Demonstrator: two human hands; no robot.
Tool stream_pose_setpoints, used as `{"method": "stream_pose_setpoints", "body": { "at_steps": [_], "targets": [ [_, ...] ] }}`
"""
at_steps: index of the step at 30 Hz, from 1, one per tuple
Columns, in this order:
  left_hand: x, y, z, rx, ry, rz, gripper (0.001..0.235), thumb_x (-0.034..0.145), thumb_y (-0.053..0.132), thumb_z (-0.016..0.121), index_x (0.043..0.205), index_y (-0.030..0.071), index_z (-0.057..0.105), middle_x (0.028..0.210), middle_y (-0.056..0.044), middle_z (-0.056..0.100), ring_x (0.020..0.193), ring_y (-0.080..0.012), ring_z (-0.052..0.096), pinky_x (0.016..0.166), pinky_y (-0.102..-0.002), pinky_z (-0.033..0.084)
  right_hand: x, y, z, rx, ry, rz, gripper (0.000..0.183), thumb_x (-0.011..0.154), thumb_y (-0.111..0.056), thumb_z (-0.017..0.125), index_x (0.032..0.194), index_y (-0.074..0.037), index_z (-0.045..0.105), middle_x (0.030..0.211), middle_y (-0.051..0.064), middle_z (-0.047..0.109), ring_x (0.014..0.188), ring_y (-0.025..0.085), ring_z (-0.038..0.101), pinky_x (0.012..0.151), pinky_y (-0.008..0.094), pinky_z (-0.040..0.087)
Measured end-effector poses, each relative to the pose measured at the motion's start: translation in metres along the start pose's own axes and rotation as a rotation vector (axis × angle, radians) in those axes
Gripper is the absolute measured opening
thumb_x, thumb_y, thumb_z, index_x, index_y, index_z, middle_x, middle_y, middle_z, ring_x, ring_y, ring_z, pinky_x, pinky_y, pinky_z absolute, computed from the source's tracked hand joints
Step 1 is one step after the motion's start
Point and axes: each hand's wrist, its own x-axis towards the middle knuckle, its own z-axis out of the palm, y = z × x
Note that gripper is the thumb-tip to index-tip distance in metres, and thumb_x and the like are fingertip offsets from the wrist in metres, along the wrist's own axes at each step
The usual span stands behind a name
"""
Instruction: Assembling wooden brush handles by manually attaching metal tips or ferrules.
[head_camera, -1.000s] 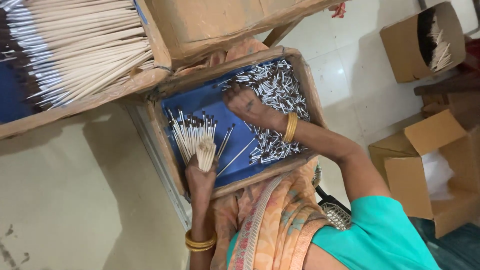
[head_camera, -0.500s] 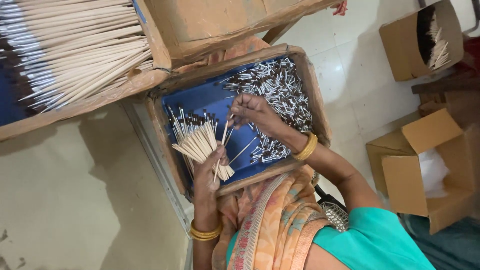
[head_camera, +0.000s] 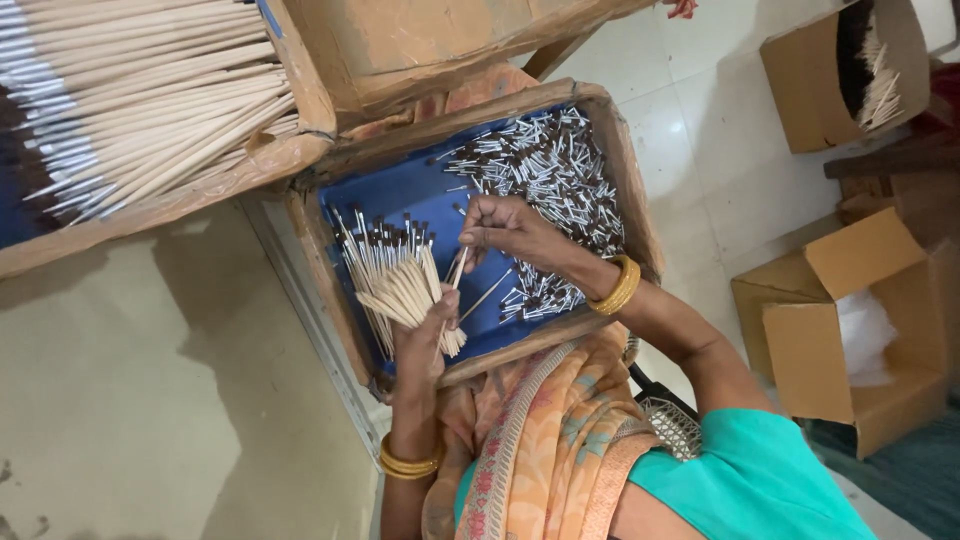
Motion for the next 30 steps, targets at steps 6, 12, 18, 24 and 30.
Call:
{"method": "stream_pose_setpoints", "body": {
  "at_steps": [6,12,18,24,30],
  "targets": [
    [-0.013,0.014,0.012,1.401,0.029,0.790,0.032,0.076,0.019,0.083,0.100,0.002,0.072,0.075,-0.011,0.071,0.065,-0.0224,0.068,0.058,-0.038,0.050,-0.005,0.033,0.003,0.023,0.154,0.216,0.020,0.101,-0.022,0.068,0.098,-0.002,0.066,0.082,0.008,0.076,0.071,0.014,0.072,0.062,0.026,0.058],
    [-0.024,0.026,-0.004,1.266,0.067,0.760,0.030,0.079,0.004,0.070,0.108,0.000,0.070,0.095,-0.018,0.069,0.090,-0.0323,0.068,0.080,-0.038,0.056,0.045,0.026,-0.005,-1.731,0.247,-0.341,0.016,0.083,-0.014,0.068,0.096,-0.005,0.067,0.082,0.008,0.069,0.079,0.023,0.068,0.056,0.037,0.054],
    [-0.016,0.011,-0.023,0.646,0.278,0.148,0.023,0.088,0.011,0.078,0.106,-0.002,0.071,0.089,-0.006,0.072,0.072,-0.0138,0.067,0.068,-0.032,0.057,0.066,0.024,-0.024,-1.995,0.049,-0.527,0.049,0.071,-0.018,0.067,0.112,0.008,0.066,0.083,0.011,0.066,0.074,0.022,0.066,0.057,0.034,0.054],
    [-0.009,0.022,0.004,0.217,0.166,0.068,0.033,0.083,0.001,0.075,0.114,0.004,0.063,0.089,-0.008,0.069,0.073,-0.0155,0.067,0.058,-0.029,0.053,0.034,0.017,-0.029,-0.806,0.255,-0.343,0.014,0.099,-0.018,0.073,0.101,-0.004,0.069,0.089,0.009,0.074,0.076,0.018,0.073,0.066,0.030,0.060],
    [-0.005,0.007,0.003,0.017,0.038,0.009,0.029,0.087,-0.002,0.075,0.113,-0.010,0.064,0.086,-0.013,0.065,0.069,-0.0175,0.061,0.056,-0.030,0.048,0.000,0.002,0.002,0.196,0.195,0.053,0.015,0.104,-0.018,0.062,0.104,-0.004,0.062,0.096,0.007,0.073,0.090,0.015,0.077,0.068,0.025,0.061]
  ]
}}
